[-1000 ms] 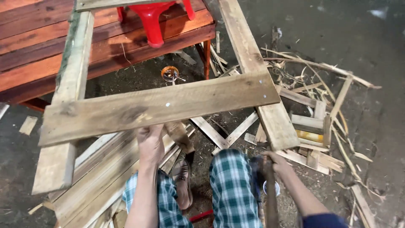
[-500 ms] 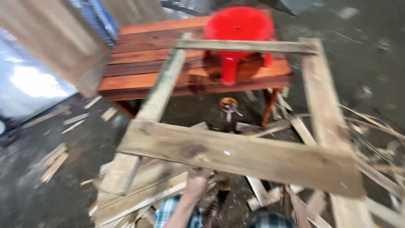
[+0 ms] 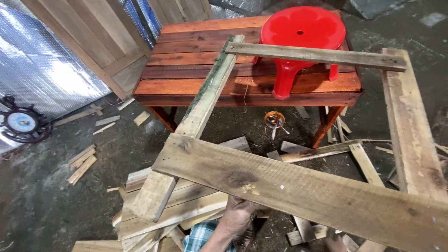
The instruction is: Assembling a rectangular wooden frame by positioning slats and hammering nails into the corner joints.
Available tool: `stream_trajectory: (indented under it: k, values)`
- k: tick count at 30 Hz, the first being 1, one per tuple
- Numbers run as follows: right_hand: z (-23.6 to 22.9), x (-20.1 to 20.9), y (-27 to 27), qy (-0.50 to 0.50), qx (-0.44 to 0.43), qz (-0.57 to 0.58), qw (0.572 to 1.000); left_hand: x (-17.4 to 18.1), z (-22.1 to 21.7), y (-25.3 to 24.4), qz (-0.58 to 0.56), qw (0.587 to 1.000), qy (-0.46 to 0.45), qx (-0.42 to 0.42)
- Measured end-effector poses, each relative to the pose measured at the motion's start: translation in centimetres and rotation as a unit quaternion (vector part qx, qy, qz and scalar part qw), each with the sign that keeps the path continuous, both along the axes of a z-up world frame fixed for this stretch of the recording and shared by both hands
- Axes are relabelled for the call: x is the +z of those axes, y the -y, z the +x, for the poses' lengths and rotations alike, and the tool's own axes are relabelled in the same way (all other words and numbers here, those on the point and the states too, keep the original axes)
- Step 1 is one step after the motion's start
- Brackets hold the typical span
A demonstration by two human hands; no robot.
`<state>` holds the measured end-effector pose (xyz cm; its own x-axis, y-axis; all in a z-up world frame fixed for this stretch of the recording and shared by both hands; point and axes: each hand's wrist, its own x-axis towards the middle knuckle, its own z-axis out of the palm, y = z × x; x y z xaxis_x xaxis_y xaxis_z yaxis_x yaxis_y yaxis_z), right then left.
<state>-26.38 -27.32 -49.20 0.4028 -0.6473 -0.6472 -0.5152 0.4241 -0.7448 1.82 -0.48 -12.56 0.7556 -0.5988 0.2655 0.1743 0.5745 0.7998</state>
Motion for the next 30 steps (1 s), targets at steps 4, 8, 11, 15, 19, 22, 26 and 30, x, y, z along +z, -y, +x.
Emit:
stream_trajectory:
  k: [4, 8, 11, 15, 19, 22, 26, 30]
  values:
    - [2.3, 6.4, 4.0, -0.038, 0.018, -0.043, 0.998, -1.0, 0.1, 0.8, 0.058, 0.996, 0.007, 0.064]
    - [10.2, 25.3, 2.3, -0.07, 0.037, -0.082, 0.993, 2.2, 0.2, 0.7, 0.027, 0.999, 0.015, -0.033]
    - [14.1, 43.6, -9.7, 0.114, -0.031, 0.026, 0.993, 3.5, 0.2, 1.2, 0.037, 0.998, 0.037, -0.033]
    - [17.0, 51.3, -15.2, 0.263, 0.059, -0.011, 0.963, 5.9, -0.5, 1.5, 0.078, 0.988, -0.128, -0.03]
    - [19.5, 54.7, -18.4, 0.399, -0.006, -0.012, 0.917, 7.7, -0.5, 1.6, 0.098, 0.987, 0.111, 0.068]
    - [19.5, 52.1, -17.9, 0.386, -0.128, 0.034, 0.913, 7.8, -0.7, 1.6, 0.02, 1.0, -0.023, -0.002]
    - [19.2, 50.1, -17.1, 0.385, -0.136, 0.031, 0.912, 6.7, -0.3, 2.1, 0.026, 0.998, 0.01, 0.048]
    - [19.5, 50.0, -17.3, 0.398, -0.115, 0.048, 0.909, 7.3, -0.1, 2.0, -0.07, 0.997, -0.045, 0.003]
